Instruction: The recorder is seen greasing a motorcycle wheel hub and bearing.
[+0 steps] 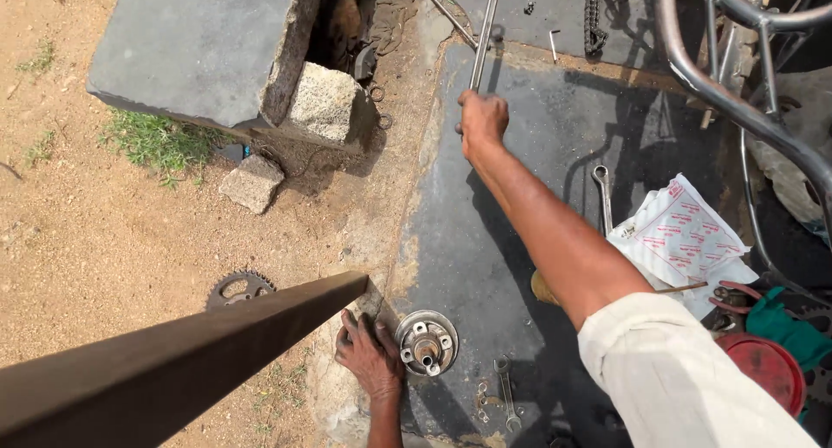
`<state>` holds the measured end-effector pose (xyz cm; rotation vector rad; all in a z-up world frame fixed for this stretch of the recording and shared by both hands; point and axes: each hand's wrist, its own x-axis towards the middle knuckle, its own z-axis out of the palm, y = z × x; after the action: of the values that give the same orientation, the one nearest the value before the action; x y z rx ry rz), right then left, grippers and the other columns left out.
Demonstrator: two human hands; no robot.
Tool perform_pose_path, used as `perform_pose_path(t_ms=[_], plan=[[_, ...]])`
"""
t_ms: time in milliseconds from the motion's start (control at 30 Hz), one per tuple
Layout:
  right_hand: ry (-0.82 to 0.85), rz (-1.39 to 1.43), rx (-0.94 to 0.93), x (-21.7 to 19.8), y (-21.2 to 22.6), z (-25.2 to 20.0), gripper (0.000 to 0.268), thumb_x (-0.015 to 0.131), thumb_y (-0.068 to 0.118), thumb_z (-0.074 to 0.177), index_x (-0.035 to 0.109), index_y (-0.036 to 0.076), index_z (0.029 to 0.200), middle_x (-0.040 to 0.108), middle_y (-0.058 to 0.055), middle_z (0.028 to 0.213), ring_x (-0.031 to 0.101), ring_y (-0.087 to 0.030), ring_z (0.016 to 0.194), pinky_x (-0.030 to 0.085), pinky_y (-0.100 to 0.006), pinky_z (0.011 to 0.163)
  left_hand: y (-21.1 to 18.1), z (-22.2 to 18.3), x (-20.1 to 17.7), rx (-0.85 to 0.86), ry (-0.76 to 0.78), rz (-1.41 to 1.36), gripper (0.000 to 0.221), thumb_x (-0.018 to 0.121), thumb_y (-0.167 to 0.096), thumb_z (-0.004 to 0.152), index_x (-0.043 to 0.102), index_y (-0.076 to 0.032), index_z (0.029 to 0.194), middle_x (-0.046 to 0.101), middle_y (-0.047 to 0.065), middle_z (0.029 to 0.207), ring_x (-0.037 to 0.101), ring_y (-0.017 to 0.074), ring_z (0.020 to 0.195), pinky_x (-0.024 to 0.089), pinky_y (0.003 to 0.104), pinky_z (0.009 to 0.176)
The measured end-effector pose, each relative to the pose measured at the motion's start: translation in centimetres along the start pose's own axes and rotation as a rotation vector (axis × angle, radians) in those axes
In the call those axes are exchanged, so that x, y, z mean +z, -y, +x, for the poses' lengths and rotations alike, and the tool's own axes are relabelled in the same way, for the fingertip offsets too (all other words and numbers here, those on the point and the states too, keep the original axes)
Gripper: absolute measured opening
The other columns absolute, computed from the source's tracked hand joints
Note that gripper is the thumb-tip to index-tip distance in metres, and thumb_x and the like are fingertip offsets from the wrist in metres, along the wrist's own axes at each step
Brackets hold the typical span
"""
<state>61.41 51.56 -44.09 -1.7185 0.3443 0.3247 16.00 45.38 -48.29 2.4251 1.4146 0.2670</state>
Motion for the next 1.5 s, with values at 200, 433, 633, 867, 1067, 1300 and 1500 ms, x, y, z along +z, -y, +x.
perform_pose_path(t_ms=[200,433,633,867,1067,1300,1500], plan=[[-0.025,-0.348,-0.097,-0.2,4.5,13.6,0.019,0.071,0.012,0.082,0.067,-0.006,0.088,0.066,-0.009,0.072,0.064,-0.015,0.056,0.05,-0.033,0.045,0.9,-0.2,0.9,-0.006,0.049,0.048,0.053,0.041,-0.039,0.101,0.06,0.002,0.128,0.043,0.02,0.156,0.041,0.0414,0.13,0.031,0.06,0.107],[0.046,-0.415,-0.012,-0.9,6.2,16.1,0.019,0.072,0.011,0.086,0.066,-0.005,0.094,0.066,-0.008,0.078,0.062,-0.012,0.056,0.051,-0.031,0.044,0.5,0.3,0.9,-0.006,0.078,0.079,0.06,0.033,-0.044,0.104,0.06,0.003,0.128,0.042,0.023,0.154,0.04,0.0428,0.132,0.029,0.06,0.107],[0.06,-0.354,0.018,-1.6,6.2,14.6,0.022,0.077,0.007,0.081,0.063,-0.006,0.094,0.063,-0.006,0.071,0.059,-0.009,0.051,0.044,-0.031,0.04,-0.4,0.5,-0.3,-0.049,0.111,0.068,0.063,0.033,-0.048,0.103,0.061,0.003,0.129,0.044,0.024,0.152,0.04,0.0406,0.132,0.03,0.058,0.105],[0.137,-0.38,0.138,-2.2,9.1,11.8,0.01,0.074,0.007,0.085,0.069,-0.001,0.089,0.058,-0.003,0.065,0.05,-0.008,0.045,0.035,-0.03,0.036,0.5,0.3,0.7,-0.033,0.085,0.062,0.065,0.032,-0.049,0.104,0.06,0.005,0.129,0.043,0.024,0.154,0.04,0.0402,0.132,0.03,0.057,0.108],[0.096,-0.402,0.302,-4.3,7.8,6.9,0.01,0.071,0.011,0.089,0.064,0.004,0.087,0.051,-0.002,0.063,0.046,-0.009,0.044,0.032,-0.027,0.035,-0.1,0.6,0.6,-0.035,0.084,0.044,0.064,0.033,-0.049,0.103,0.06,0.004,0.129,0.042,0.023,0.156,0.041,0.0418,0.132,0.03,0.058,0.108],[0.016,-0.139,0.519,-10.3,2.4,-7.5,0.006,0.066,0.01,0.09,0.063,0.005,0.086,0.05,-0.003,0.064,0.046,-0.012,0.046,0.03,-0.029,0.035,0.0,0.3,-0.3,-0.021,0.057,0.008,0.061,0.039,-0.046,0.104,0.061,0.006,0.129,0.04,0.023,0.159,0.042,0.0437,0.13,0.033,0.056,0.104],[0.085,-0.043,0.483,-19.1,-3.6,-20.2,0.009,0.065,0.013,0.09,0.065,0.006,0.095,0.05,-0.001,0.066,0.047,-0.012,0.046,0.032,-0.029,0.036,-1.2,0.5,-1.8,-0.022,0.07,-0.029,0.056,0.043,-0.042,0.103,0.061,0.004,0.127,0.04,0.023,0.159,0.042,0.0435,0.131,0.032,0.058,0.105]])
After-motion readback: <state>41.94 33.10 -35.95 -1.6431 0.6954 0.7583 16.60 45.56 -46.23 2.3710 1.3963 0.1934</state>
